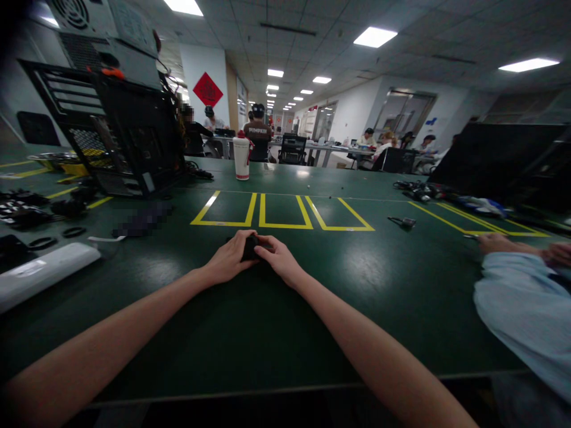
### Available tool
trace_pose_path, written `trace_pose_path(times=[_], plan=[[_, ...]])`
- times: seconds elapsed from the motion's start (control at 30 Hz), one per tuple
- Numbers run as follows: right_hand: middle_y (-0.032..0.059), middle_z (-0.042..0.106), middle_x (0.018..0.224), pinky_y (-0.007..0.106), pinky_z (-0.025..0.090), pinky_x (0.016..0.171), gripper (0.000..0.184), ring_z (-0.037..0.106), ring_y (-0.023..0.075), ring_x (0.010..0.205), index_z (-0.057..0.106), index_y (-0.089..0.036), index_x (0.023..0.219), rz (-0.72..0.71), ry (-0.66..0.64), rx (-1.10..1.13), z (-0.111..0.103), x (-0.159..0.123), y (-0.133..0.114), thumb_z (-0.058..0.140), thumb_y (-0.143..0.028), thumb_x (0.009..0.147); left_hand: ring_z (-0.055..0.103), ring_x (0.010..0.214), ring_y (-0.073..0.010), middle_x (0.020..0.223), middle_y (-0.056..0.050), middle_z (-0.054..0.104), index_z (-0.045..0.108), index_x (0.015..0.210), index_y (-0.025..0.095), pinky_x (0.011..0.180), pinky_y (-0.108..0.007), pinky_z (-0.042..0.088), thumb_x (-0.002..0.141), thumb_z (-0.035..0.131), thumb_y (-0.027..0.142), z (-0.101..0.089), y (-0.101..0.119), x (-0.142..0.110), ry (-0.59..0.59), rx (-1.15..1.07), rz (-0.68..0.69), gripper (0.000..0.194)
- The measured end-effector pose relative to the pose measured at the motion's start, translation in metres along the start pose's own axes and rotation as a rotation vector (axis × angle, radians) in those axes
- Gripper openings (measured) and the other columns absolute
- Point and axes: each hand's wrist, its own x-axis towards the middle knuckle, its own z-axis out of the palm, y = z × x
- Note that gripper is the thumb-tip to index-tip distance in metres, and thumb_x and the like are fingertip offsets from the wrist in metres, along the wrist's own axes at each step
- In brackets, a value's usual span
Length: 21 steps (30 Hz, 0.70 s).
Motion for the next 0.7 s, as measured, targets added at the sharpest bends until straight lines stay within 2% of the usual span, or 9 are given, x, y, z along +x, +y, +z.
trace_pose_path(times=[0.17,0.37,0.53,0.7], plan=[[0.0019,0.054,0.104,0.034,0.040,0.087,0.033,0.052,0.0157,0.097,0.050,-0.023,0.096,-0.021,-0.068,0.088,0.0009,-0.0030,-0.0052,0.063,-0.021,0.065,0.043,0.110,-0.0246,0.116,-0.008,0.040,0.023,0.118,0.022,0.087,-0.044,0.040,0.072,0.057,0.028,0.0009,-0.0011,-0.0007,0.005,-0.010,0.006,0.057],[0.0017,0.056,0.098,0.034,0.041,0.084,0.022,0.053,0.0148,0.092,0.052,-0.023,0.090,-0.019,-0.003,0.045,0.0006,-0.0030,-0.0049,0.059,-0.028,0.070,0.044,0.109,-0.0246,0.116,-0.008,0.039,0.022,0.118,0.022,0.086,-0.043,0.041,0.073,0.056,0.029,-0.0002,0.0000,-0.0009,0.001,-0.004,0.018,0.057],[0.0040,0.055,0.103,0.036,0.041,0.085,0.029,0.052,0.0164,0.094,0.052,-0.022,0.098,0.015,0.012,0.011,0.0007,-0.0017,-0.0059,0.059,-0.026,0.070,0.043,0.107,-0.0244,0.116,-0.009,0.038,0.022,0.119,0.020,0.083,-0.041,0.042,0.073,0.055,0.028,0.0000,0.0002,-0.0007,-0.007,0.043,0.008,0.057],[0.0023,0.053,0.105,0.036,0.042,0.086,0.032,0.053,0.0161,0.095,0.051,-0.022,0.094,-0.009,-0.063,0.085,-0.0009,-0.0022,-0.0062,0.063,-0.019,0.065,0.043,0.099,-0.0247,0.114,-0.008,0.040,0.026,0.118,0.020,0.080,-0.041,0.041,0.071,0.056,0.025,-0.0028,0.0017,-0.0003,-0.010,0.113,0.009,0.056]])
